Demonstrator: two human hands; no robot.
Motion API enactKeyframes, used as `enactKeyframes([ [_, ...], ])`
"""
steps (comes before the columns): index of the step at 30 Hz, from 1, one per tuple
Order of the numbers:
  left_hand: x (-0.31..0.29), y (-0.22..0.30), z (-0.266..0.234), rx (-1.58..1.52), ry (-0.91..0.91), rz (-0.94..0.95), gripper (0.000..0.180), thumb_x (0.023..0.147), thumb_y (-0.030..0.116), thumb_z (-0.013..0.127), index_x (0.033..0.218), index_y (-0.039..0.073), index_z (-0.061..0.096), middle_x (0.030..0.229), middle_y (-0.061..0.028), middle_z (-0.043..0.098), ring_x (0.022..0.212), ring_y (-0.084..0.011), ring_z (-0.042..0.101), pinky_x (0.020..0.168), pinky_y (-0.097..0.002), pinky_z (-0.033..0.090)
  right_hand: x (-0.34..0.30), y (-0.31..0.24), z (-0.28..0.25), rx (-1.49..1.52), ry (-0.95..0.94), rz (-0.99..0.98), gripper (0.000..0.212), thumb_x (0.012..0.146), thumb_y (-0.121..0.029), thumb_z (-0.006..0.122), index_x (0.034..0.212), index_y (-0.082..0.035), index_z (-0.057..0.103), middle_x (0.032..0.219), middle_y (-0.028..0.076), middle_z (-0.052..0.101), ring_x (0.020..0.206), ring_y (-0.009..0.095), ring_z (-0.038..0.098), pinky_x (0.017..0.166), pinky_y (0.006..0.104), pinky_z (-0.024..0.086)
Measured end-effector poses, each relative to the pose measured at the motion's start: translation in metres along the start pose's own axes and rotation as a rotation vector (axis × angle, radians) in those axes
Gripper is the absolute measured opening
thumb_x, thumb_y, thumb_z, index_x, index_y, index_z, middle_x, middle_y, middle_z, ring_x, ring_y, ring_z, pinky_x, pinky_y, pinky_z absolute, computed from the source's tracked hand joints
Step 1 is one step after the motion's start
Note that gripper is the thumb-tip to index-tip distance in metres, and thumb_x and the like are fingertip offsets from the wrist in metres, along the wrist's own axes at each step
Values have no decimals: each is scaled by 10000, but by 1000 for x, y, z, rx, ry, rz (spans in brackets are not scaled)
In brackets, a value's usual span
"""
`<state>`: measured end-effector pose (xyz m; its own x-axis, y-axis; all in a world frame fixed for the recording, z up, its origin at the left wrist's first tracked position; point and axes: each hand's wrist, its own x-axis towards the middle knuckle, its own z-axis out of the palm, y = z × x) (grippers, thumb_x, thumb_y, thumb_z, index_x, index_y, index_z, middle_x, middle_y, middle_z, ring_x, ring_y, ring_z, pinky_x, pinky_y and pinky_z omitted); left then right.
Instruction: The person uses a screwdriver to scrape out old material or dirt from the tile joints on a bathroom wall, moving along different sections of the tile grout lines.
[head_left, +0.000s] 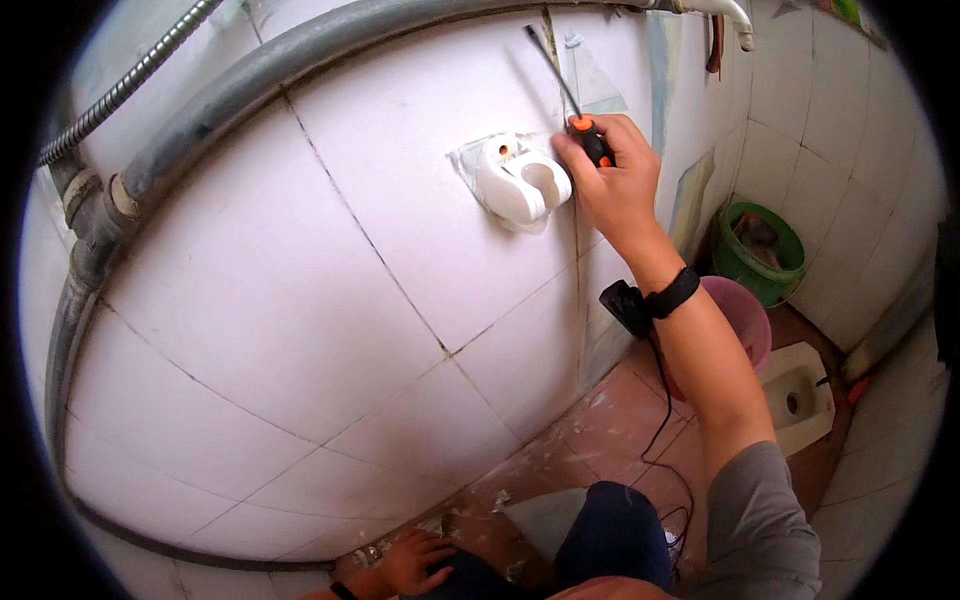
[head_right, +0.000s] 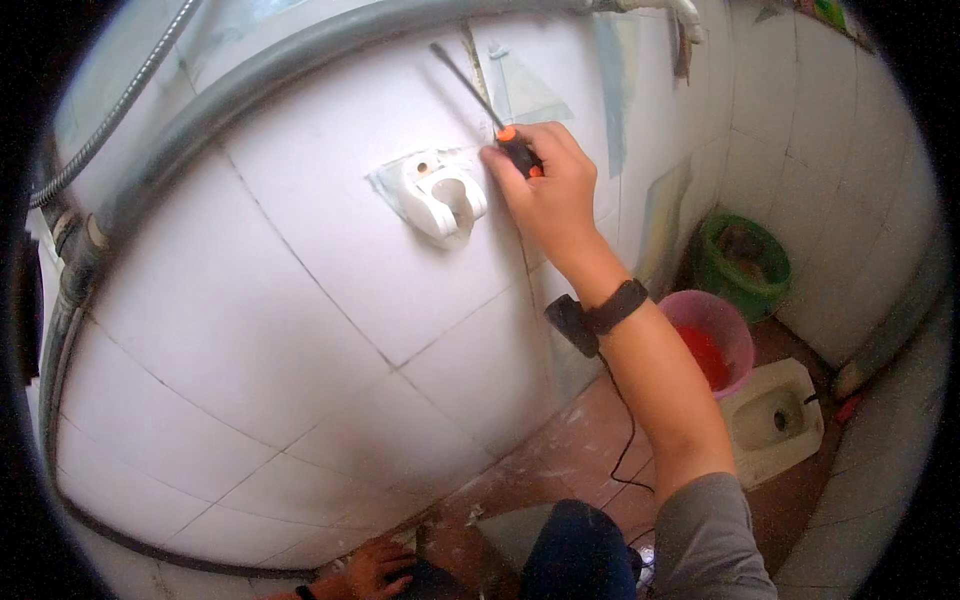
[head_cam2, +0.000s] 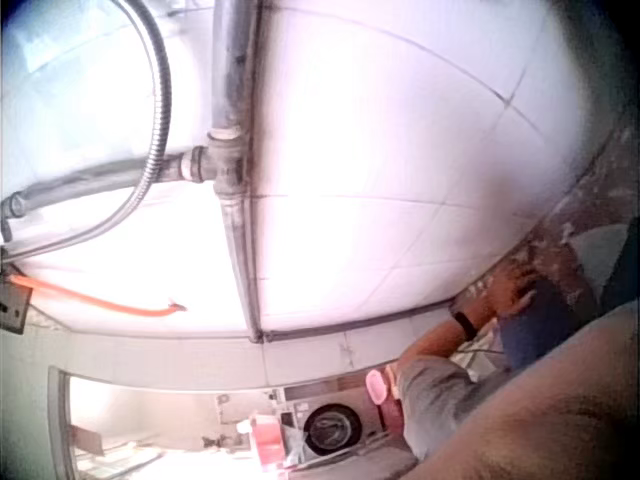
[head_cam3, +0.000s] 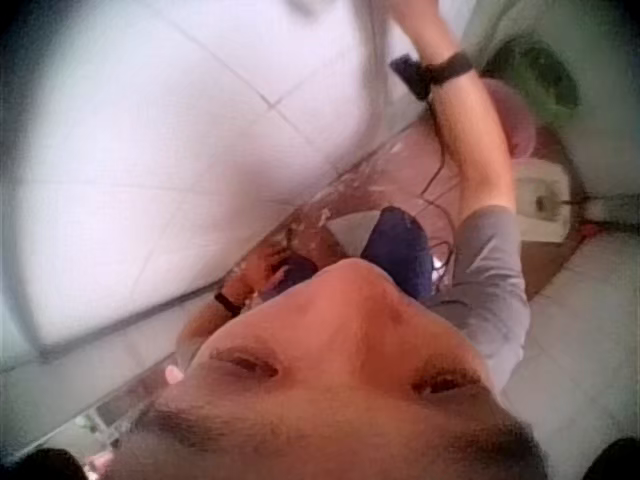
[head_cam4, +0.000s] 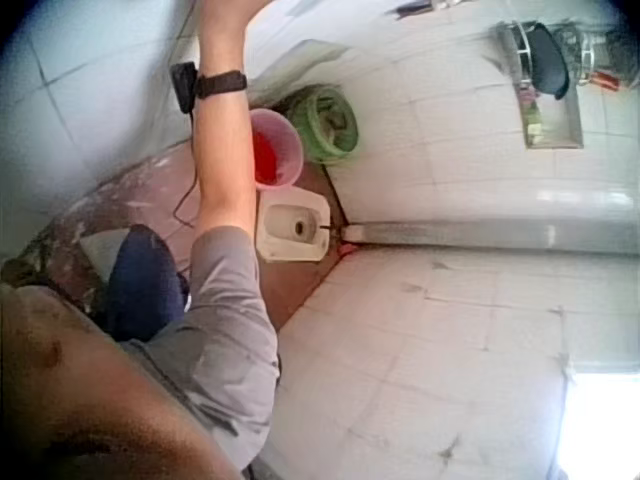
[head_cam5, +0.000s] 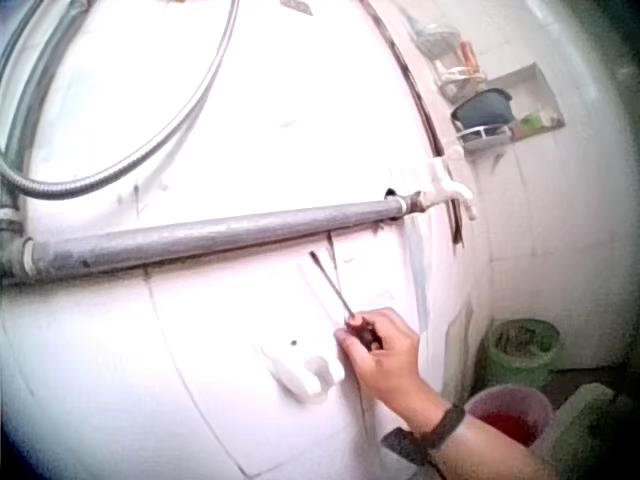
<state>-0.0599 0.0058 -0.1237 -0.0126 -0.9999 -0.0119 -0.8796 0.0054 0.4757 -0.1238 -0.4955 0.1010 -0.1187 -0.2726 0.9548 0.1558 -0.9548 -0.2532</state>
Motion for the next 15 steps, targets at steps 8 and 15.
enactKeyframes([
  [8, 9, -2, -3, 2, 58, 4, 275, 820, 274, 651, 1004, 77, 708, 1098, -113, 666, 1011, -278, 617, 898, -407, 459, 7, -1, 0, -176, -9, -65, 114, 784, -60, 694, 804, -8, 595, 733, 126, 572, 581, 242, 536, 545, 319, 438],
  [15, 8, -7, 2, 11, 73, 27, 267, 814, 271, 653, 979, 68, 704, 1080, -119, 669, 998, -288, 622, 906, -411, 463, 14, 8, -3, -195, -26, -92, 88, 804, -53, 642, 830, -4, 573, 740, 155, 578, 623, 335, 562, 574, 386, 458],
])
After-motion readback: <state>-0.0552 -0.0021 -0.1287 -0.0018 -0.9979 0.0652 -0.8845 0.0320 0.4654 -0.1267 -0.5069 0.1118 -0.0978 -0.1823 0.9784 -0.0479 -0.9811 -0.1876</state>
